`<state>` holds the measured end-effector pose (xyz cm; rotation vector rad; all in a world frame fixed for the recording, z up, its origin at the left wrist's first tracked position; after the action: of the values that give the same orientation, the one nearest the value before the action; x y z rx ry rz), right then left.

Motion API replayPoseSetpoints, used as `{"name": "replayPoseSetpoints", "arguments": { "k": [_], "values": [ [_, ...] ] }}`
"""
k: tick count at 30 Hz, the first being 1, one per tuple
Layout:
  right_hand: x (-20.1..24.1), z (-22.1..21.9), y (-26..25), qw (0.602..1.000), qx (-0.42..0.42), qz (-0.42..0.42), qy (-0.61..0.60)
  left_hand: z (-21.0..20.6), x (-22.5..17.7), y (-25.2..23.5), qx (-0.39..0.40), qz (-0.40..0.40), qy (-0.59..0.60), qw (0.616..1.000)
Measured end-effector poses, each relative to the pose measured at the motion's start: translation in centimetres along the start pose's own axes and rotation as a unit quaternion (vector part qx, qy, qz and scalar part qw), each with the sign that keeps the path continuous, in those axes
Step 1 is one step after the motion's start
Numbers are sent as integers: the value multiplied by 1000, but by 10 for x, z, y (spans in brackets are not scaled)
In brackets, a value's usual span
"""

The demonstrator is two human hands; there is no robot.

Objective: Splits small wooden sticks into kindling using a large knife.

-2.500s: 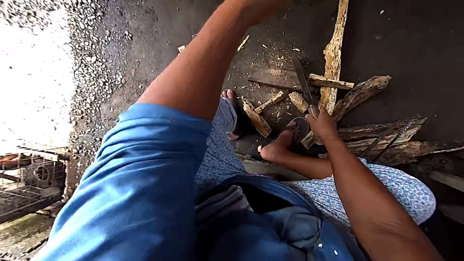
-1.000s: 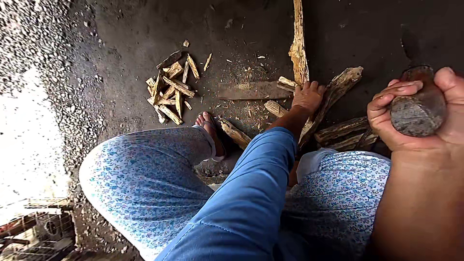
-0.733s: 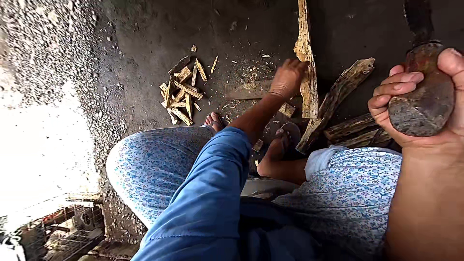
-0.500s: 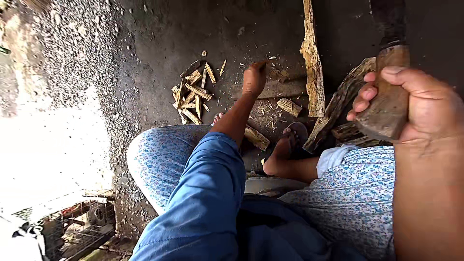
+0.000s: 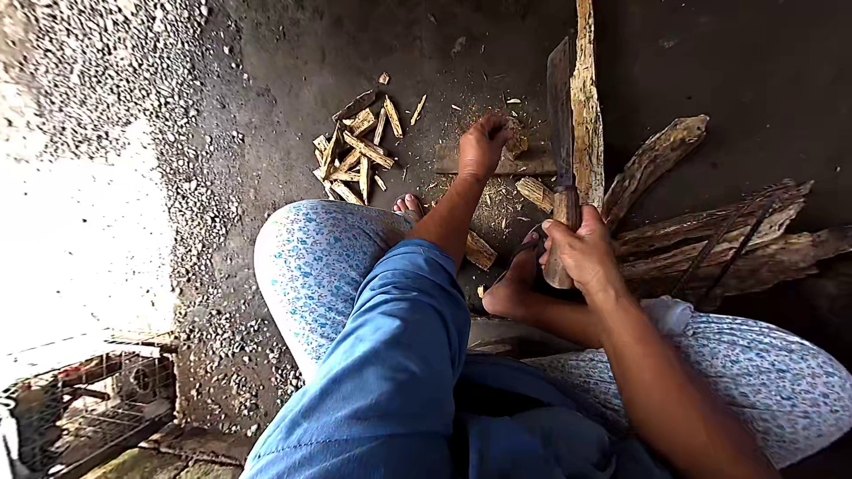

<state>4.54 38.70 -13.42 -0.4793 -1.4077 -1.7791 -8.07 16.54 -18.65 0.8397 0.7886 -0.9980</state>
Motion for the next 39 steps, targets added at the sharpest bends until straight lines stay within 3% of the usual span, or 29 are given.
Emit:
{"name": "replayPoseSetpoints", "arguments": {
  "k": [4, 7, 9, 12, 15, 20, 24, 31, 35, 39],
  "values": [
    [31, 0, 1, 981, -81, 157, 85, 2, 6, 1, -9, -12, -10, 1000],
    [72, 16, 12, 927, -179, 320, 81, 0, 3, -1, -14, -15, 10, 1000],
    [78, 19, 9, 904, -220, 358, 81, -3, 1, -2, -13, -16, 18, 1000],
    [28, 0, -25, 927, -198, 258, 189, -4, 0, -5, -17, -28, 28, 999],
    [-56, -25, -70, 930, -33, 22, 367, -8, -1, -1, -4, -36, 39, 999],
    [-59, -25, -72, 922, -17, -22, 386, -10, -4, -2, -12, -53, 20, 998],
    [-72, -28, -79, 947, 8, -5, 322, -9, -3, -2, -9, -56, 14, 998],
    [-78, -27, -80, 976, 67, -55, 200, -11, -7, 4, -21, -90, -5, 996],
    [-65, -26, -64, 986, 110, -117, 55, -15, -4, 15, -26, -104, -2, 994],
    [-49, -19, -48, 970, 138, -179, -87, -21, -15, 23, -20, -144, -10, 989]
  ]
}}
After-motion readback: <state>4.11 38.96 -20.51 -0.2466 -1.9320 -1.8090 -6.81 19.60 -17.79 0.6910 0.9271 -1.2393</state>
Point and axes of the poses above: each hand's wrist, its own y-axis away from the middle knuckle, its own z-axis out of the back of the hand, x = y × z, the point moved 10 cm from there along -y, towards the middle knuckle, and after that the axes turned 5 degrees about -x, right-handed, at the moved point
